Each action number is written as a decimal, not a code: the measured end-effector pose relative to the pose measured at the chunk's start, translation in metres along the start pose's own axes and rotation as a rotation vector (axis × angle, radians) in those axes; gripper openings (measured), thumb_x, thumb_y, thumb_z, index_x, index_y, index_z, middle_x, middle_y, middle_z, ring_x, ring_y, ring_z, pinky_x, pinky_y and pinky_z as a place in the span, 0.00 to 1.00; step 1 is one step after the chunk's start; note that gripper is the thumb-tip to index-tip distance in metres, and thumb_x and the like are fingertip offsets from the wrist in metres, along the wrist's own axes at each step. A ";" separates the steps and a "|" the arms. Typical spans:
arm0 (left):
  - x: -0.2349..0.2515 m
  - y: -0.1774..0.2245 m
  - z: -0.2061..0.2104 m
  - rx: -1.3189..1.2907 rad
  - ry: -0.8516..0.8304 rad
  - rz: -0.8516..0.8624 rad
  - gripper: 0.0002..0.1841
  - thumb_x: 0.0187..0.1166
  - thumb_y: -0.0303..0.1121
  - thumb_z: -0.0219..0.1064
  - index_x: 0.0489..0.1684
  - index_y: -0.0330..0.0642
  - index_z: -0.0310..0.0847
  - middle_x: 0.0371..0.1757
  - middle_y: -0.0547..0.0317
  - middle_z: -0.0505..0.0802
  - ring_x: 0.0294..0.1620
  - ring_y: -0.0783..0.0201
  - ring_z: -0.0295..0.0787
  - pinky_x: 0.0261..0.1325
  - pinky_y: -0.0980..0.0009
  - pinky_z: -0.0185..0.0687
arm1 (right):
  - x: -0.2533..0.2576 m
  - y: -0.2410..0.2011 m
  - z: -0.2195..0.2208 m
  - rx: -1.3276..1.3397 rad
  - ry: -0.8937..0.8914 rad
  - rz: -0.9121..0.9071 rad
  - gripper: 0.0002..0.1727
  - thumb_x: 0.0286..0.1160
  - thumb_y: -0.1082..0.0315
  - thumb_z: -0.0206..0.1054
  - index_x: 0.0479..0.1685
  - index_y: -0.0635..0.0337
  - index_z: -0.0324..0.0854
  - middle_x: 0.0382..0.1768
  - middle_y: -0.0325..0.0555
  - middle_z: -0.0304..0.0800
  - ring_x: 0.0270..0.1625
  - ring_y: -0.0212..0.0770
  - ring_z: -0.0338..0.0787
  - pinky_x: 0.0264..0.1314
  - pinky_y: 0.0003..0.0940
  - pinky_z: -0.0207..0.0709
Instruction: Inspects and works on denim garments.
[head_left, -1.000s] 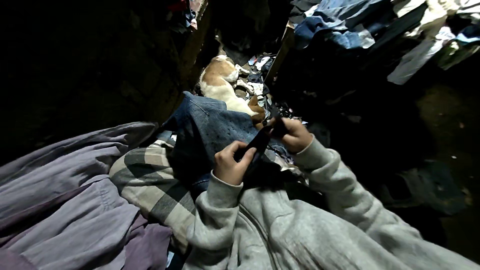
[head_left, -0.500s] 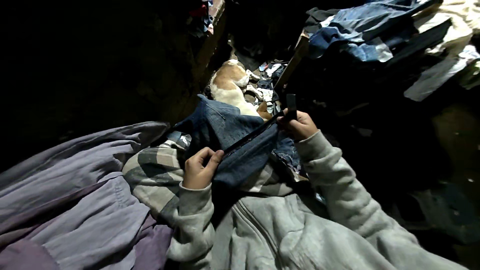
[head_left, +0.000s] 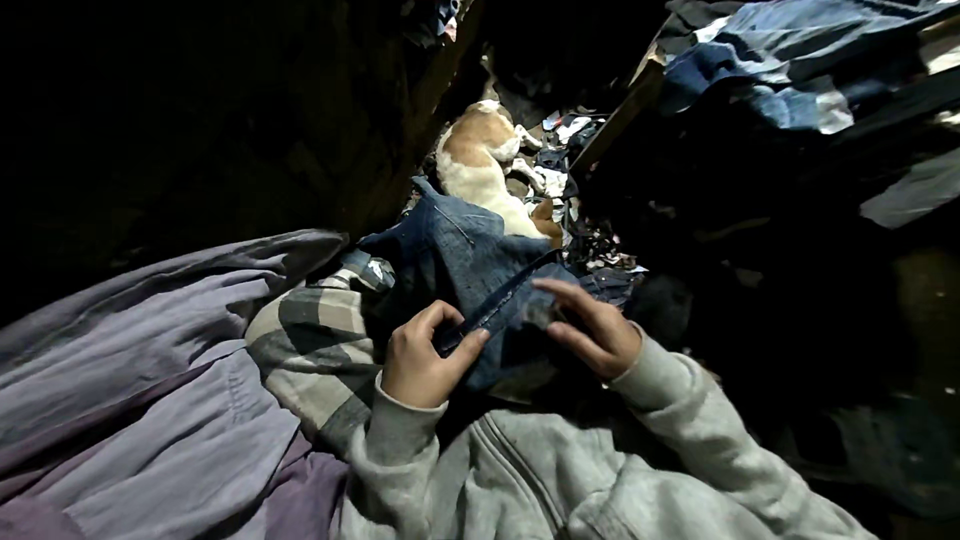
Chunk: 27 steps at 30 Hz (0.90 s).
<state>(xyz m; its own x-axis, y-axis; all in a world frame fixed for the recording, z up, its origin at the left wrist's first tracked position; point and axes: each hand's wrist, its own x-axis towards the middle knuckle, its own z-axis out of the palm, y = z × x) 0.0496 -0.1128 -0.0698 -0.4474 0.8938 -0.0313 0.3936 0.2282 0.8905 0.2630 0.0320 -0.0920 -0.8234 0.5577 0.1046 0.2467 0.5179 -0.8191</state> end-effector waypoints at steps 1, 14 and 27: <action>0.000 0.004 0.001 0.023 -0.014 0.018 0.17 0.66 0.44 0.76 0.32 0.37 0.86 0.29 0.61 0.89 0.30 0.79 0.83 0.36 0.81 0.77 | -0.003 -0.002 0.002 0.008 -0.054 -0.030 0.32 0.88 0.46 0.53 0.78 0.61 0.75 0.34 0.48 0.89 0.29 0.36 0.85 0.34 0.38 0.83; 0.007 0.016 0.010 -0.347 -0.228 -0.271 0.02 0.68 0.27 0.71 0.30 0.39 0.89 0.27 0.77 0.90 0.29 0.91 0.83 0.38 0.87 0.81 | -0.007 0.007 0.017 0.161 -0.063 -0.171 0.31 0.90 0.47 0.51 0.75 0.65 0.77 0.39 0.50 0.89 0.35 0.32 0.84 0.43 0.28 0.81; 0.006 0.018 0.015 -0.599 -0.200 -0.382 0.17 0.78 0.22 0.53 0.23 0.48 0.85 0.21 0.80 0.89 0.24 0.87 0.84 0.34 0.85 0.82 | -0.007 0.002 0.019 -0.018 -0.057 -0.220 0.23 0.84 0.58 0.58 0.74 0.49 0.83 0.32 0.53 0.85 0.26 0.44 0.82 0.28 0.39 0.78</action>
<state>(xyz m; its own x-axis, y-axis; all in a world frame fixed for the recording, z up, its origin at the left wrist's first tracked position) 0.0659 -0.0973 -0.0606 -0.2885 0.8603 -0.4202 -0.2919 0.3390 0.8944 0.2597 0.0171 -0.1051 -0.8860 0.3924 0.2471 0.0665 0.6348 -0.7698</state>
